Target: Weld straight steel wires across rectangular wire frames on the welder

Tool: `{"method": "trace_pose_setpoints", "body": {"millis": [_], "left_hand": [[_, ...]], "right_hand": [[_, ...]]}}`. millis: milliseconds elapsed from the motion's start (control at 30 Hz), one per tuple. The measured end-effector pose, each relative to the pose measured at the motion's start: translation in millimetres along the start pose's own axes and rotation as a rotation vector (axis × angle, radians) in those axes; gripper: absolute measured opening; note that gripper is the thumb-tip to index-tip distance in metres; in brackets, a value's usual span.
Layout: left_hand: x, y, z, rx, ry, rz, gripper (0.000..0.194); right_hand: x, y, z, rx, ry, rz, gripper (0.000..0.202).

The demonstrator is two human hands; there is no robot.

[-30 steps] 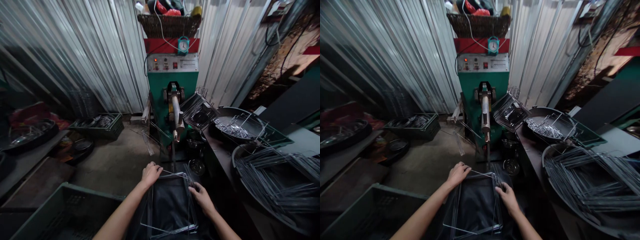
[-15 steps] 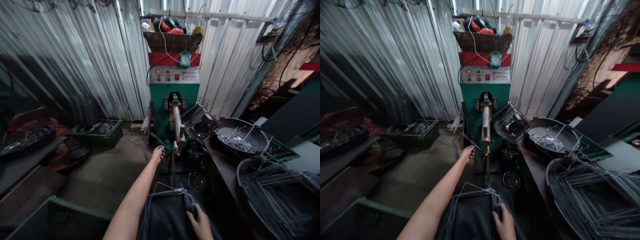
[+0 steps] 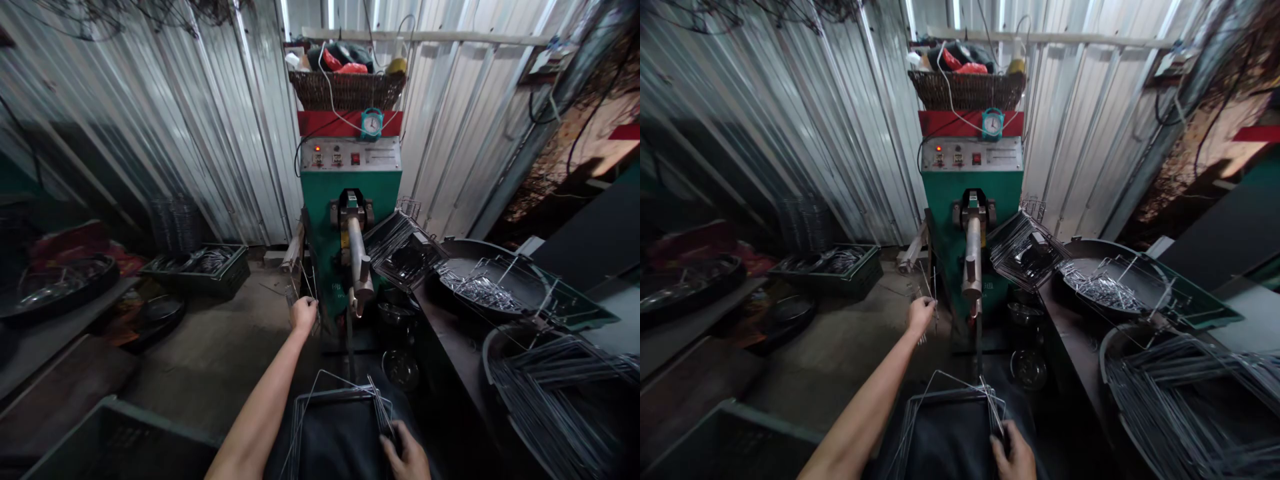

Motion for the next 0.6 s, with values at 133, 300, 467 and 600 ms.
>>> {"method": "trace_pose_setpoints", "body": {"millis": [133, 300, 467, 600], "left_hand": [[-20.1, 0, -4, 0.019, 0.099, -0.014, 0.017], [-13.9, 1, 0, 0.068, 0.116, -0.007, 0.018], [0.9, 7, -8, 0.109, 0.033, -0.067, 0.016], [1.9, 11, -17, 0.103, -0.041, -0.060, 0.018]], "right_hand": [[-1, -1, -11, -0.001, 0.021, -0.026, 0.026], [-3, -2, -19, -0.013, 0.029, -0.045, 0.024], [-2, -3, -12, 0.002, 0.034, -0.041, 0.026], [-3, -2, -9, -0.024, 0.037, -0.045, 0.024]]}}
Point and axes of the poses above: each hand's wrist, its own y-axis towards the middle knuckle, its own x-axis out of the palm, z = x × y, the point moved 1 cm from there along y, towards the middle knuckle, and after that the axes turned 5 degrees about -x, right-handed, at the moved point
